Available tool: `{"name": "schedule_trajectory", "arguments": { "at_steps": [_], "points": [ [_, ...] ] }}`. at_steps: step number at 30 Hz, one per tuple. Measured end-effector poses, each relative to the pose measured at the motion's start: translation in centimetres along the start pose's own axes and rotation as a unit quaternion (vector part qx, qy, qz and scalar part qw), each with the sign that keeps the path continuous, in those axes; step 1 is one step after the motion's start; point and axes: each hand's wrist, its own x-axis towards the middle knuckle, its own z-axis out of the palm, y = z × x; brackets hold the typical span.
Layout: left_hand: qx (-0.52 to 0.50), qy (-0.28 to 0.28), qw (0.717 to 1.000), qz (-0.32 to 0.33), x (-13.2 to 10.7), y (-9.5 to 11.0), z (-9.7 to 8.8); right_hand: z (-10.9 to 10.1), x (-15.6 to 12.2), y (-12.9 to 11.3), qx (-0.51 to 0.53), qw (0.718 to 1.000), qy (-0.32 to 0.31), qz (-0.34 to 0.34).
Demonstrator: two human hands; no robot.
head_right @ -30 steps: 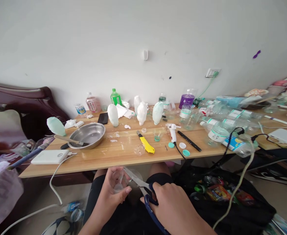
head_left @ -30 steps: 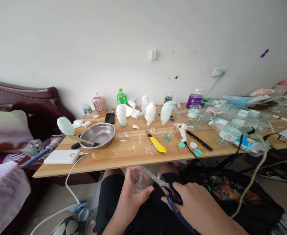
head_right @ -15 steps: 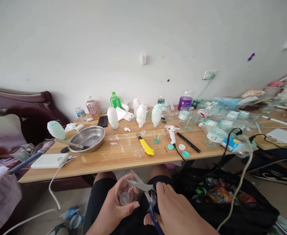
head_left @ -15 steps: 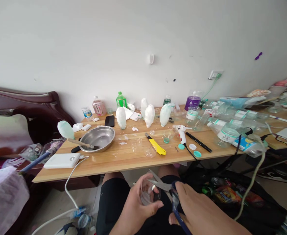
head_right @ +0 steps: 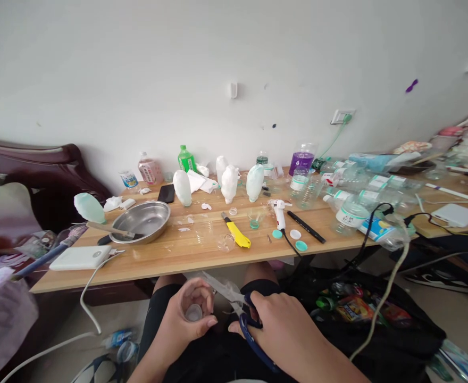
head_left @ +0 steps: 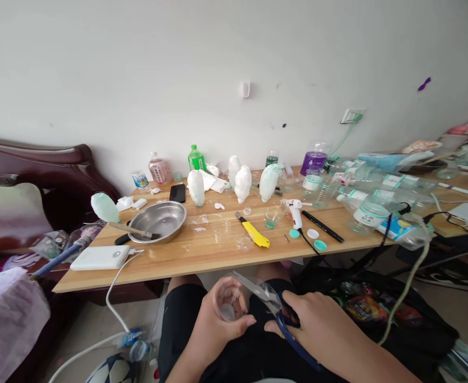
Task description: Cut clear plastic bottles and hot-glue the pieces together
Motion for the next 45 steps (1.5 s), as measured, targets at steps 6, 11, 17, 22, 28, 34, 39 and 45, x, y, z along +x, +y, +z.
{"name": "schedule_trajectory", "arguments": {
  "at_steps": [6,11,17,22,28,34,39,45],
  "points": [
    [-0.049,-0.048,0.998,0.003,-0.1,0.1,-0.9,0.4,0.0,1.0,0.015,0.999,-0.008,-0.029],
    [-0.041,0.004,0.999,0.031,-0.4,-0.3,-1.3,0.3,-0.2,1.5,0.056,0.997,-0.051,-0.011],
    [0.069,0.002,0.997,0.017,-1.6,-1.1,-0.4,0.8,-1.3,0.9,0.094,0.993,-0.065,-0.004],
    [0.035,0.014,0.999,0.039,-1.4,-2.1,-0.1,1.8,-1.0,0.7,0.12,0.991,-0.052,0.008],
    [0.018,0.062,0.998,0.001,-0.4,-1.9,-0.2,1.5,-0.5,0.6,0.097,0.995,-0.033,0.012],
    [0.111,0.065,0.99,0.05,-0.3,-1.5,-1.7,1.7,-0.5,1.6,0.087,0.995,-0.05,0.019],
    [0.227,0.056,0.97,0.066,-0.5,-1.4,-2.1,1.5,-1.1,2.0,0.134,0.987,-0.091,0.005],
    [0.263,0.061,0.961,0.057,-1.2,-1.7,-0.6,1.9,-1.1,1.0,0.119,0.99,-0.066,0.032]
  ]
}}
